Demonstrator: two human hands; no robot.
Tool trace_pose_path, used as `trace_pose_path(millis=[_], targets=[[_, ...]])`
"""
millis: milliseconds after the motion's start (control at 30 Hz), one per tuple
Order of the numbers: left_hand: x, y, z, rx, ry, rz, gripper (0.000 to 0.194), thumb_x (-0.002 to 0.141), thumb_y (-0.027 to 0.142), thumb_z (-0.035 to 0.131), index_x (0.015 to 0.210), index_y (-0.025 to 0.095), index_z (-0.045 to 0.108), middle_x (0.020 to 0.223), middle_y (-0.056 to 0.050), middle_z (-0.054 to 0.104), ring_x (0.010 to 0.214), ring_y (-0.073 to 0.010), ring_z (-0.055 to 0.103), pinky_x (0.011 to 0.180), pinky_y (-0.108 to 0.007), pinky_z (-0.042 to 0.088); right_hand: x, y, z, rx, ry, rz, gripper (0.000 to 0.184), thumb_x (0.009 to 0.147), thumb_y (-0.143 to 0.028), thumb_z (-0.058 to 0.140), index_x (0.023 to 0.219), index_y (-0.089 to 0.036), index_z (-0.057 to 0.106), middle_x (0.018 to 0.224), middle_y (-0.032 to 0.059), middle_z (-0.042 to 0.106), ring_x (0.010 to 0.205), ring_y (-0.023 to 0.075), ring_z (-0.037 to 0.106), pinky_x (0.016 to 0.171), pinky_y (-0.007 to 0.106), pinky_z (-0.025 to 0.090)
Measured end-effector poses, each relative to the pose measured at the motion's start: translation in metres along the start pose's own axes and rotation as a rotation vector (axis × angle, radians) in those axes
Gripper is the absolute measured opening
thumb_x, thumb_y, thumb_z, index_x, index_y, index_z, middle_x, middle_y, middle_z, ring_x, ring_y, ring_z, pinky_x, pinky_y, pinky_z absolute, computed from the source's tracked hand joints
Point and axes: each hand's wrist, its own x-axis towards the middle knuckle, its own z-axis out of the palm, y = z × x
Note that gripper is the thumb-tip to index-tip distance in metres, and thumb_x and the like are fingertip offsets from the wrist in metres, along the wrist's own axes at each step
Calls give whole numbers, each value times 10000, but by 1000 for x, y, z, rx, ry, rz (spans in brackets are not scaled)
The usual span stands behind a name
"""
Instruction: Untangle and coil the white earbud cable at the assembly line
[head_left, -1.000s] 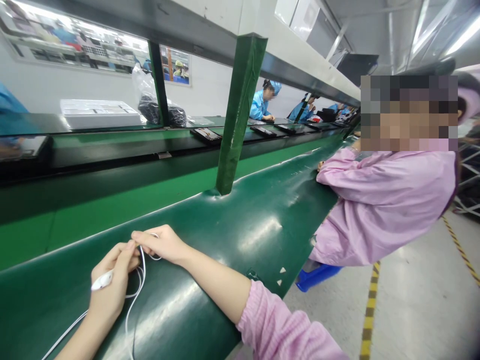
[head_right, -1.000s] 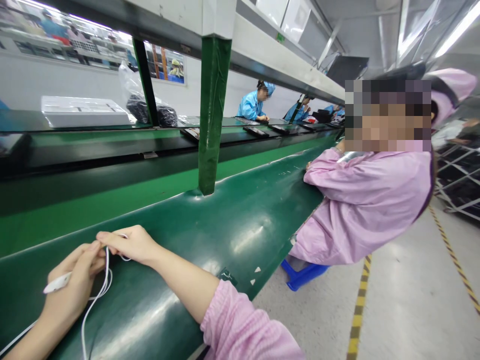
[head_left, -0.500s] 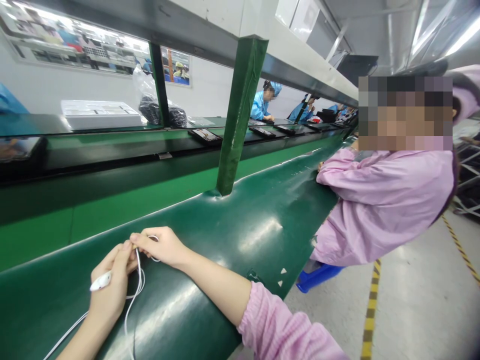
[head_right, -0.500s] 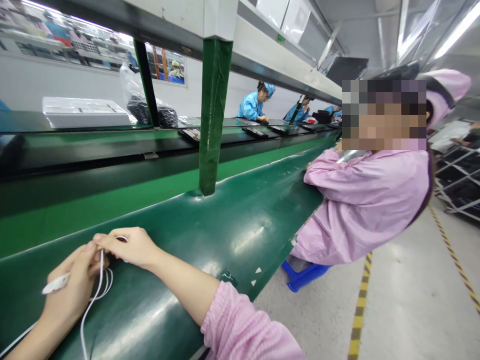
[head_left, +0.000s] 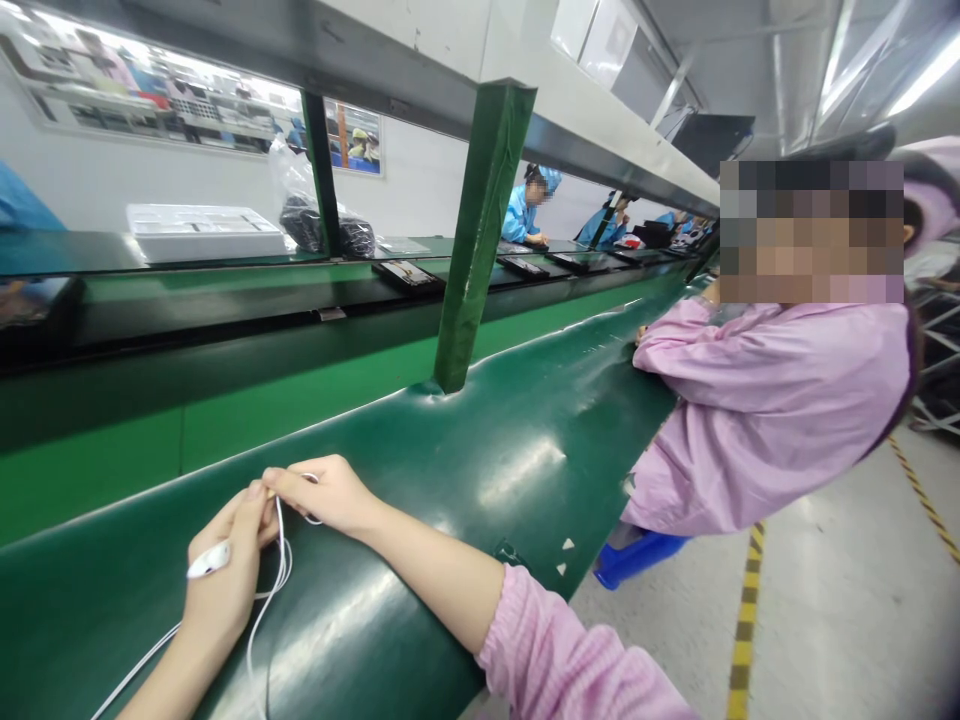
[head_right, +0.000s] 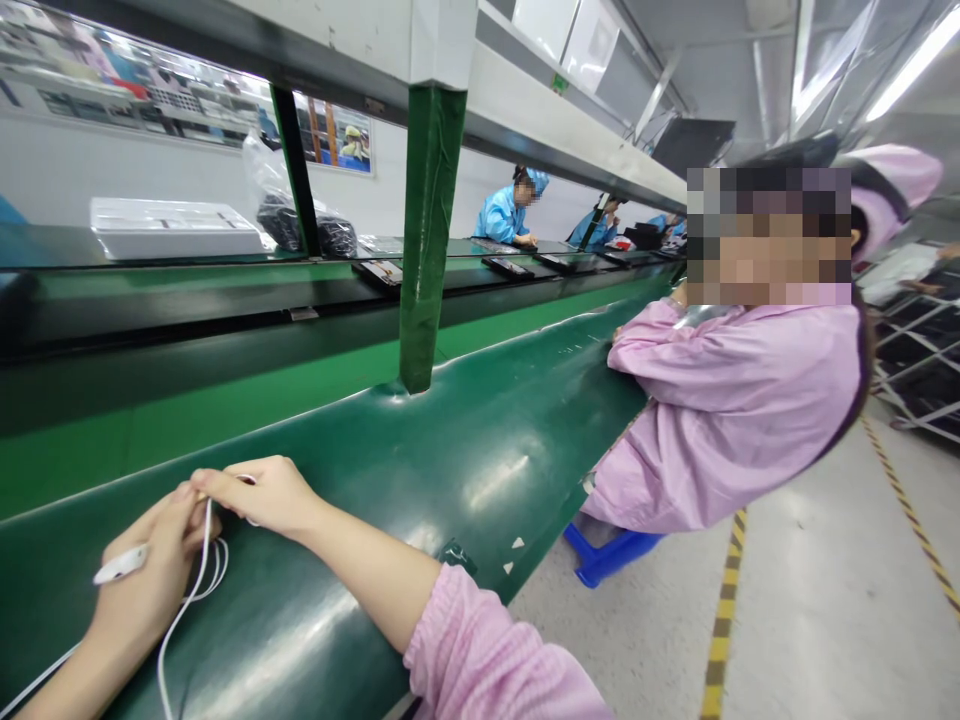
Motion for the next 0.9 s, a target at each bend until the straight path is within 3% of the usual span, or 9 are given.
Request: trace_pose_path(millis=[67,167,300,400,567,633,733,800,900], targets=[[0,3,1,-111,-96,-104,637,592,812,607,550,184,509,479,30,455,457,-110,422,439,-221,397,1,0,-1,11,-3,-2,649,725,-776,583,467,-201,426,430,-51,376,464,98,336,470,255,254],[0,14,3,-181,-78,-171,578,565,744,666,582,185,521,496,35,460,476,-107,413,448,-216,379,5,2,-4,15,-16,6,669,693,-816,566,464,-206,417,433,-45,378,460,99,337,466,256,263],[-8,30,6,-281,-146,-134,547,599,726,622,585,195,490,491,43,428,468,-100,364,430,-217,323,3,3,-1,-38,27,78,693,632,-882,532,486,-215,417,428,-46,349,419,97,295,421,256,219],[-11,32,10,-280,-107,-117,586,640,773,540,552,199,461,482,49,374,458,-93,331,432,-222,300,0,7,-1,-35,-13,58,656,708,-828,549,516,-210,437,426,-47,346,405,98,279,420,253,192],[-2,23,11,-260,-90,-101,623,692,802,462,509,211,392,472,52,330,447,-90,312,446,-228,301,17,11,-11,-14,-65,-32,672,767,-754,600,429,-204,412,419,-9,393,432,112,334,480,275,272],[-6,26,9,-263,-102,-103,619,697,803,462,526,210,404,479,53,334,449,-90,305,443,-225,285,21,-7,-19,-24,23,-72,664,762,-773,581,443,-203,457,450,6,422,465,131,379,512,290,323],[-13,29,4,-266,-150,-97,615,697,791,486,518,211,387,474,55,331,453,-89,289,441,-223,257,12,-67,-37,173,248,-243,519,769,-718,609,634,-218,571,562,-17,425,538,142,399,564,288,391],[-12,26,0,-240,-193,-80,610,704,765,519,495,212,371,464,49,340,449,-92,295,436,-227,253,-6,-118,-43,380,214,-421,340,771,-592,675,861,-265,645,674,-21,461,599,140,437,633,292,450],[-4,17,-2,-11,-130,33,578,807,706,439,515,208,417,463,35,396,432,-105,349,428,-236,289,-45,-183,-34,358,175,-554,320,814,-581,601,1009,-333,653,726,-16,482,621,151,468,627,309,492]])
